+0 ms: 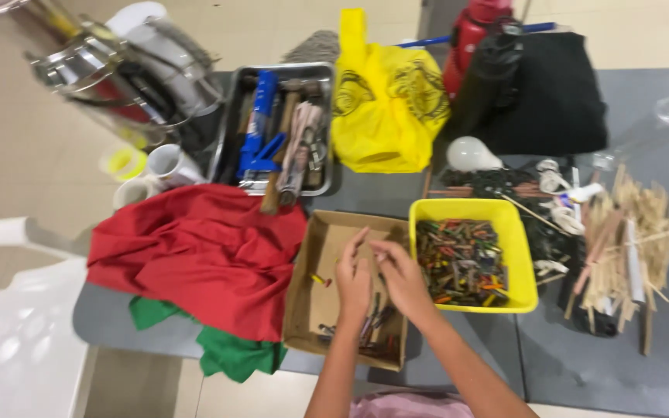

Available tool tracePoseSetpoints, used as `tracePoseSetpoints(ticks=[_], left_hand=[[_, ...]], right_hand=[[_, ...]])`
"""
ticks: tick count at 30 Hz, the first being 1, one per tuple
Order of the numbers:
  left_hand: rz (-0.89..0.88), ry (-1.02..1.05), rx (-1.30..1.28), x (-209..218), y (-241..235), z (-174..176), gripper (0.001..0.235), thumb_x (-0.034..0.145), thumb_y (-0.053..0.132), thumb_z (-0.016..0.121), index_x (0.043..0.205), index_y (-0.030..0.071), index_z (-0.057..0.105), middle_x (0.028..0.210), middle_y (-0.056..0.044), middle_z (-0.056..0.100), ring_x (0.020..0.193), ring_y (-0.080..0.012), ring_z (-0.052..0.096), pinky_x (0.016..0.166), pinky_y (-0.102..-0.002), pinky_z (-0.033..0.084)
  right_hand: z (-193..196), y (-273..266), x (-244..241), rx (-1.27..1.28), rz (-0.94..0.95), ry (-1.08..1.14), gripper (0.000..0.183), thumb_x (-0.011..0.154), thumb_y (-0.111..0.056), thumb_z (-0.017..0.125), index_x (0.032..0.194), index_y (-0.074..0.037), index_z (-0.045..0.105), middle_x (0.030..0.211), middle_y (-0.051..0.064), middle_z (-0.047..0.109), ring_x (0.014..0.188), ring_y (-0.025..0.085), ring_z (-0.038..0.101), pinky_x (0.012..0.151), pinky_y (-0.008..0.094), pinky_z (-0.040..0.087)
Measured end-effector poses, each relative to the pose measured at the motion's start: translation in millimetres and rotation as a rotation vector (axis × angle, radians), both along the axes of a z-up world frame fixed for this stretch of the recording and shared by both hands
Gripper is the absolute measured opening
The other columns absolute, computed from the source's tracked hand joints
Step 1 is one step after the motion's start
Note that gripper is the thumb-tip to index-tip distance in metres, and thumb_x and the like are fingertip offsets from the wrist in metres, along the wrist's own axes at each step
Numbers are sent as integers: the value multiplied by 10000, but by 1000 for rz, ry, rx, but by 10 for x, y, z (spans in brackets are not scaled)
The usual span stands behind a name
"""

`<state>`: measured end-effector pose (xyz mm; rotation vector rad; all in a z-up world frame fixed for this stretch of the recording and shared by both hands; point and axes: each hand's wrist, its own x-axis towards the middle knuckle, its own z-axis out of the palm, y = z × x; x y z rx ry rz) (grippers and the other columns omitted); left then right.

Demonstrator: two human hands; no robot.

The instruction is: The person sorts various small items from a cardboard box into a yellow plastic container. They handle items such as colored sticks, white cords, and a clear plastic cup, placing them into the container or on the table. The person also briefly picks up a clear plastic cup from the floor and places it on the table.

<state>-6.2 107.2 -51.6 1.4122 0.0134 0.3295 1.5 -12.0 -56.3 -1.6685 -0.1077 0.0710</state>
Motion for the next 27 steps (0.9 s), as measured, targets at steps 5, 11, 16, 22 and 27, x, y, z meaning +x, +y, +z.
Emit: tracePoseSetpoints(ticks=[5,11,16,22,27], left_hand=[[220,288,613,-233,626,-297,565,770,-21,564,1332,15,612,1333,-183,614,1236,-362,572,1045,-433,456],[199,461,1197,-412,738,-650,584,754,28,690,1319,-14,546,1371,-215,519,1231,-422,502,962,-483,456],[122,462,1282,-379,693,-795,304,899,39,622,1202,23,597,1258,-196,562,1209,-395,547,991,-441,506],[-4,457,1287,-467,645,-640,322,865,35,625,1186,32,603,1265,-221,550,1209,-418,540,956,-455,523],[-206,670,1228,-657,735,-241,719,705,90,830,1334,68,482,1462,-235,338,1315,-455,422,963,-496,509]], right_hand=[[-129,468,-11,-395,281,-109,437,899,-33,582,1335,-42,614,1336,167,607,1258,343,554,1063,411,447],[-387,861,63,-822,374,-324,561,774,20,619,1324,-90,599,1476,174,475,1388,401,400,1061,497,409],[-630,813,143,-1015,352,-338,434,831,-69,651,1261,-122,637,1404,151,520,1358,371,447,1048,518,436],[-204,644,43,-1231,280,-93,331,841,-184,665,1171,-165,655,1336,155,506,1344,375,420,1049,644,380],[-324,437,-18,-1230,305,4,325,867,-220,661,1179,-132,636,1387,236,439,1338,478,363,1032,636,386]])
